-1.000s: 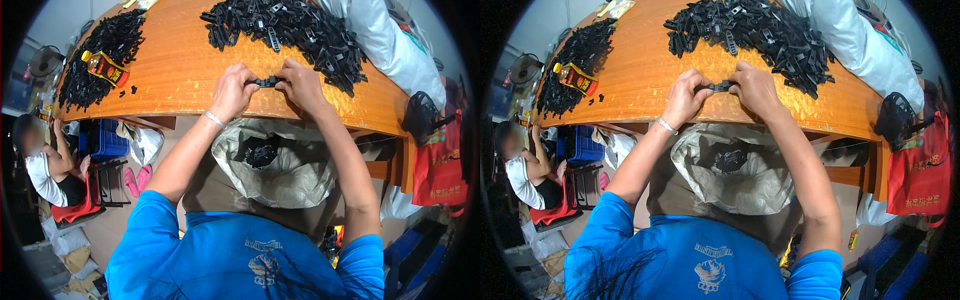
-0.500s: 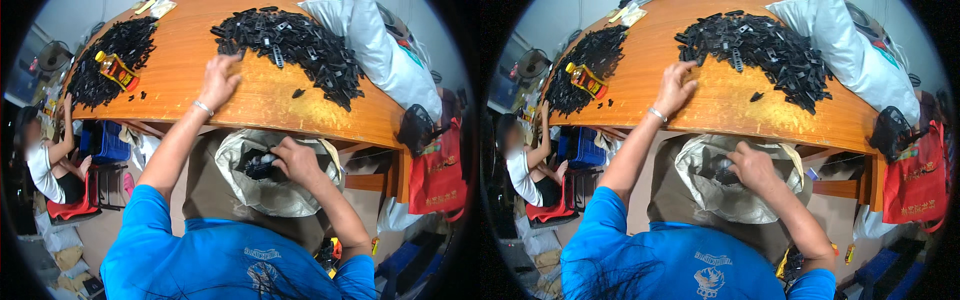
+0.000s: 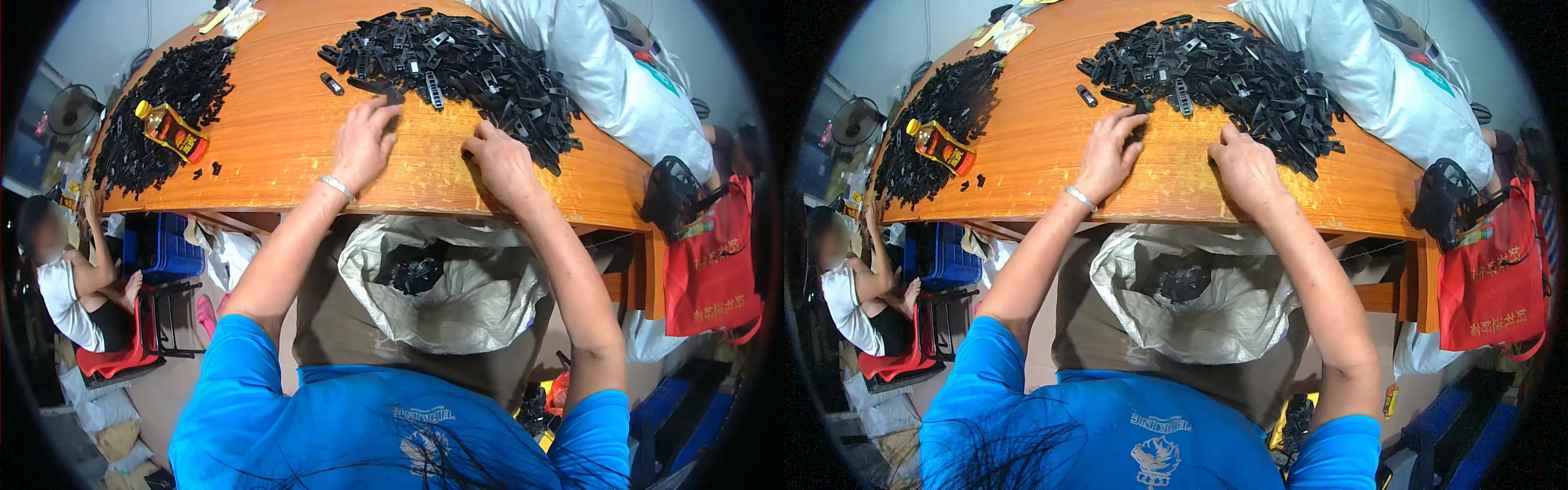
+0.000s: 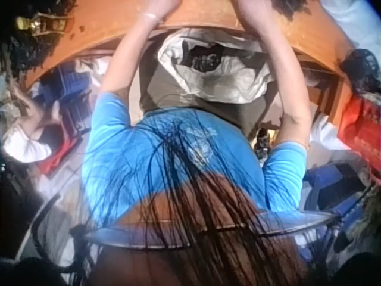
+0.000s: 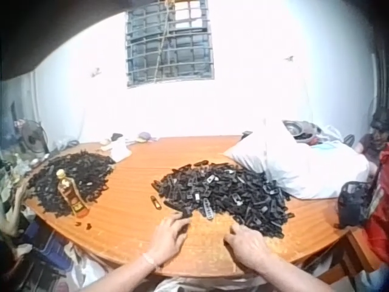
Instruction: The person repeatedly assembles black plastic buckle components by hand at a table.
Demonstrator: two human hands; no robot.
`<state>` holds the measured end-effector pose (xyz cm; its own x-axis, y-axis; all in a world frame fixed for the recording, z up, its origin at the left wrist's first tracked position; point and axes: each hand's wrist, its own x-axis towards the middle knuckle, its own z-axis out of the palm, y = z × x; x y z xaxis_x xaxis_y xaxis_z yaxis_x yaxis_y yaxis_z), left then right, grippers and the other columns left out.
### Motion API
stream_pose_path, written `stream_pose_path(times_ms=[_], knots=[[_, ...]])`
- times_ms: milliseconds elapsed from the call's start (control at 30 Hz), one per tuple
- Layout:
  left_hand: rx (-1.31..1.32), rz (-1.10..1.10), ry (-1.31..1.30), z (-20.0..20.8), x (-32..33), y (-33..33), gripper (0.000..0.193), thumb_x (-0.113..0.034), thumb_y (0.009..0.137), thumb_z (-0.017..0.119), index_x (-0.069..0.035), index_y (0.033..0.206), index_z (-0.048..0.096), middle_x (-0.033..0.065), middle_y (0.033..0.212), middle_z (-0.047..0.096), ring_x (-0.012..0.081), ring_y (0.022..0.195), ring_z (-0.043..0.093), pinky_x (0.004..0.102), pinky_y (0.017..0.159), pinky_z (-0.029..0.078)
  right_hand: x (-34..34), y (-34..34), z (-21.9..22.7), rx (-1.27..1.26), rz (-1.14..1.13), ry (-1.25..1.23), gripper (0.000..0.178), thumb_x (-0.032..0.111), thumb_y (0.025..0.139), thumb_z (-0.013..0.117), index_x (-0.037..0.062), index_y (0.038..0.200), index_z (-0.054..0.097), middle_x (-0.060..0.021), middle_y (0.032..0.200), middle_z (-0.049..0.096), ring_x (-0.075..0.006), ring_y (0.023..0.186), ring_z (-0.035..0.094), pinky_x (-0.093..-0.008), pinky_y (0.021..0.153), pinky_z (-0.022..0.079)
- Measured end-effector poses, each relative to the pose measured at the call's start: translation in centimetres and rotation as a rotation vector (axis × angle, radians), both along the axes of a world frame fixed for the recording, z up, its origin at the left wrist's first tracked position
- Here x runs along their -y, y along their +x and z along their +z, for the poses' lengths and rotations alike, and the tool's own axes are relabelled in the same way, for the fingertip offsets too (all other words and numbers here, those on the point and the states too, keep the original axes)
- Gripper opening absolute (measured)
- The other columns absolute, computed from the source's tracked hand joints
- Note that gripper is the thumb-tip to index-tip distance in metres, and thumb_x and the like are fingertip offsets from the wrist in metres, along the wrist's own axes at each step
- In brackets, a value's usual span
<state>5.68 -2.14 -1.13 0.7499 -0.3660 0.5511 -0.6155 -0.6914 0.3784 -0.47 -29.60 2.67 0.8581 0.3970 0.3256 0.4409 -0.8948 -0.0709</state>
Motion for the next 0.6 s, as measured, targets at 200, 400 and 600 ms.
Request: stream_pose_path(times_ms=[200, 400, 600], knots=[[-0.069, -0.113, -0.156, 1.7, -1.2, -2.9, 0.057, -0.002, 0.081, 0.082, -0.007, 0.135, 0.064, 0.0182, 0.138, 0.064, 0.0386, 0.128, 0.059, 0.0444, 0.110, 0.049, 0.8, -0.3, 0.6, -0.083, -0.066, 0.171, 0.016, 0.011, 0.083, 0.079, 0.0013, 0.091, 0.068, -0.0191, 0.100, 0.067, -0.0415, 0.090, 0.070, -0.0491, 0.080, 0.056], [-0.024, 0.107, -0.013, 1.9, -1.3, -4.1, 0.036, -0.007, 0.080, 0.084, -0.004, 0.115, 0.073, 0.0144, 0.117, 0.066, 0.0374, 0.113, 0.060, 0.0445, 0.096, 0.052, 0.0, -2.7, 0.1, -0.224, -0.137, 0.576, 0.028, 0.007, 0.080, 0.089, -0.0011, 0.093, 0.065, -0.0096, 0.086, 0.065, -0.0194, 0.074, 0.065, -0.0346, 0.070, 0.054], [0.124, 0.116, 0.140, 2.1, -0.7, -3.5, 0.026, -0.009, 0.082, 0.082, -0.006, 0.107, 0.075, 0.0105, 0.106, 0.064, 0.0331, 0.103, 0.059, 0.0435, 0.085, 0.052, -2.8, -3.7, -1.4, -0.250, 0.024, 0.874, 0.035, 0.004, 0.086, 0.083, 0.0033, 0.120, 0.074, -0.0038, 0.102, 0.066, -0.0090, 0.078, 0.061, -0.0255, 0.070, 0.052]])
